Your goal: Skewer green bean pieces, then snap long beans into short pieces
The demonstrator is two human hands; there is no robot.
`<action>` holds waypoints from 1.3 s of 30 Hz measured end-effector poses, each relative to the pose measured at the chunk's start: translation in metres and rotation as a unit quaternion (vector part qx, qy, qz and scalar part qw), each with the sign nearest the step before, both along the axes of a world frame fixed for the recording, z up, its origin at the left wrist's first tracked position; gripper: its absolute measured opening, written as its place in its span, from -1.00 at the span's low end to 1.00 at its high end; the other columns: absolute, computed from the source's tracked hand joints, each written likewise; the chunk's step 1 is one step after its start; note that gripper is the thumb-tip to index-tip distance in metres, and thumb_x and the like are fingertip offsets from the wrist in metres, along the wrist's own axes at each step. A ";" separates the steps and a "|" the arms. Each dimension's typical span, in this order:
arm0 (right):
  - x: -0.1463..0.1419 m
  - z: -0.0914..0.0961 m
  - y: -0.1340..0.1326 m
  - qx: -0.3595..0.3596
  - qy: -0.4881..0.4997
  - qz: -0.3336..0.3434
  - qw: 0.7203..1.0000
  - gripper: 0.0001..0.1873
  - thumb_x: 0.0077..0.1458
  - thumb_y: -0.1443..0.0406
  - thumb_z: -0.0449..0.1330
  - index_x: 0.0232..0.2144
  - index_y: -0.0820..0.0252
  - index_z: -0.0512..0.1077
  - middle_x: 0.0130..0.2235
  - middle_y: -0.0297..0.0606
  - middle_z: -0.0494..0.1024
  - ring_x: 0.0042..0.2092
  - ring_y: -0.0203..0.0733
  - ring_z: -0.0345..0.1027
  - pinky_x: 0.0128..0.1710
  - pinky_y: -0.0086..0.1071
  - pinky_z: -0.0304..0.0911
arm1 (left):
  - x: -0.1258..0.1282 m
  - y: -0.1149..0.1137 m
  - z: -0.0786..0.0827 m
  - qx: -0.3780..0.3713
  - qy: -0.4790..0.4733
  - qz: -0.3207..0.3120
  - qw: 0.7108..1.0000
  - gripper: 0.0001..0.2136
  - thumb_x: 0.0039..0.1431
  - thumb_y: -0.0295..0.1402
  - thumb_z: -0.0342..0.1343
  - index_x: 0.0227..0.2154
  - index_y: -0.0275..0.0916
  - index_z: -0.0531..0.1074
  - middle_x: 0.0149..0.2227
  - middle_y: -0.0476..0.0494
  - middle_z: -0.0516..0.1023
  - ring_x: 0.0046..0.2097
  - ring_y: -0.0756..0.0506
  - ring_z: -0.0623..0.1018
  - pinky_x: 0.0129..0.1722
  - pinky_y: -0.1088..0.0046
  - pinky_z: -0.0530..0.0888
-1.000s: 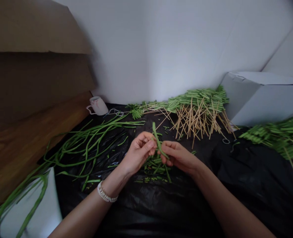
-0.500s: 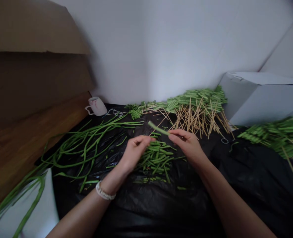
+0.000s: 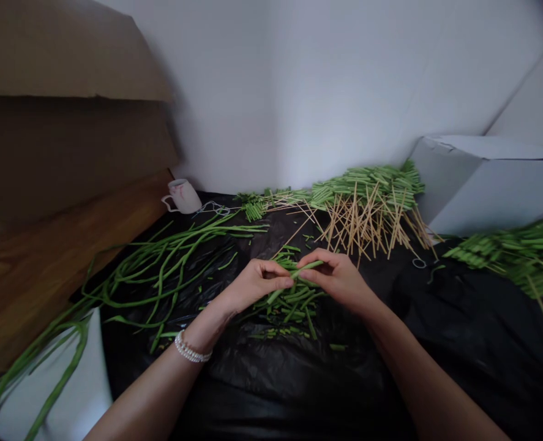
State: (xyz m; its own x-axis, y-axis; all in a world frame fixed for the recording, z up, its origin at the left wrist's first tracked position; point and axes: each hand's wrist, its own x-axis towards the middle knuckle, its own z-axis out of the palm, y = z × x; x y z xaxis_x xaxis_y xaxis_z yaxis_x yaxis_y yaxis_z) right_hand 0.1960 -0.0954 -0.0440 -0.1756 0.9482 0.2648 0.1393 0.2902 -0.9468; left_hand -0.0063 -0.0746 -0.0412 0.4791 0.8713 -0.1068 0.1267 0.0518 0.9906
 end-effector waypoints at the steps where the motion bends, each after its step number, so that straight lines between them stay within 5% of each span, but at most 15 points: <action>1: -0.002 0.000 0.000 -0.003 0.005 0.001 1.000 -0.89 -0.07 0.25 0.36 -0.40 0.09 0.56 -0.33 -0.30 0.59 -0.35 -0.23 0.38 -0.33 -0.32 0.25 | 0.000 0.000 0.000 0.017 0.006 -0.009 1.000 -0.74 -0.13 -0.21 0.38 -0.48 -0.33 0.58 -0.50 -0.05 0.47 -0.47 0.04 0.36 -0.47 0.54 0.26; 13: -0.002 -0.002 0.004 -0.024 0.061 -0.063 0.996 -0.78 -0.04 0.16 0.31 -0.38 0.18 0.58 -0.45 -0.29 0.58 -0.43 -0.25 0.40 -0.42 -0.38 0.31 | 0.002 -0.005 0.004 0.097 0.011 -0.001 0.995 -0.67 0.10 -0.08 0.19 -0.44 -0.31 0.44 -0.46 0.00 0.33 -0.44 0.04 0.29 -0.46 0.55 0.24; 20: -0.008 -0.009 0.005 -0.033 0.051 -0.089 0.994 -0.73 -0.03 0.11 0.28 -0.40 0.22 0.54 -0.56 -0.33 0.52 -0.49 -0.25 0.36 -0.45 -0.39 0.27 | 0.009 -0.003 -0.017 0.019 -0.079 0.061 0.995 -0.64 0.09 -0.04 0.20 -0.43 -0.29 0.36 -0.59 0.11 0.20 -0.56 0.11 0.12 -0.57 0.58 0.05; 24: -0.019 -0.017 0.000 -0.031 0.009 -0.078 0.996 -0.75 0.03 0.13 0.23 -0.45 0.22 0.52 -0.58 -0.35 0.48 -0.52 -0.29 0.29 -0.49 -0.42 0.17 | 0.011 0.001 -0.016 -0.019 -0.170 0.116 0.978 -0.65 0.03 -0.08 0.28 -0.44 -0.30 0.38 -0.65 0.16 0.13 -0.60 0.13 0.05 -0.59 0.59 -0.01; 30: -0.025 -0.017 -0.003 -0.036 -0.010 -0.070 0.997 -0.72 0.10 0.13 0.17 -0.46 0.22 0.49 -0.58 -0.37 0.46 -0.52 -0.31 0.26 -0.48 -0.44 0.11 | 0.000 0.017 -0.010 -0.030 -0.265 0.193 0.944 -0.65 -0.11 -0.17 0.39 -0.44 -0.34 0.43 -0.66 0.14 0.23 -0.60 0.17 0.16 -0.59 0.66 0.10; 34: -0.022 -0.016 -0.001 -0.044 0.026 -0.082 0.995 -0.66 0.16 0.09 0.11 -0.44 0.22 0.49 -0.60 -0.38 0.43 -0.53 -0.31 0.24 -0.49 -0.45 0.12 | 0.001 0.015 -0.013 -0.028 -0.244 0.175 0.953 -0.69 -0.10 -0.21 0.40 -0.44 -0.34 0.47 -0.64 0.09 0.35 -0.58 0.15 0.28 -0.55 0.66 0.21; 39: -0.025 -0.021 -0.004 -0.006 -0.066 -0.088 0.994 -0.64 0.21 0.13 0.07 -0.51 0.20 0.46 -0.60 -0.37 0.45 -0.55 -0.31 0.24 -0.51 -0.44 0.10 | 0.008 0.007 -0.017 -0.033 -0.194 0.141 0.970 -0.71 -0.09 -0.23 0.40 -0.41 -0.34 0.49 -0.53 -0.03 0.52 -0.49 0.09 0.45 -0.45 0.62 0.33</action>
State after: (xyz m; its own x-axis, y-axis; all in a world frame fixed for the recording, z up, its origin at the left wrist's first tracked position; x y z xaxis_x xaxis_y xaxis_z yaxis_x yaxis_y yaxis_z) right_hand 0.1708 -0.0990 -0.0654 -0.0394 0.9703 0.2388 0.3098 0.2390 -0.9203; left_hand 0.0020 -0.0678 -0.0586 0.2374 0.9711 -0.0263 -0.2841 0.0953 0.9540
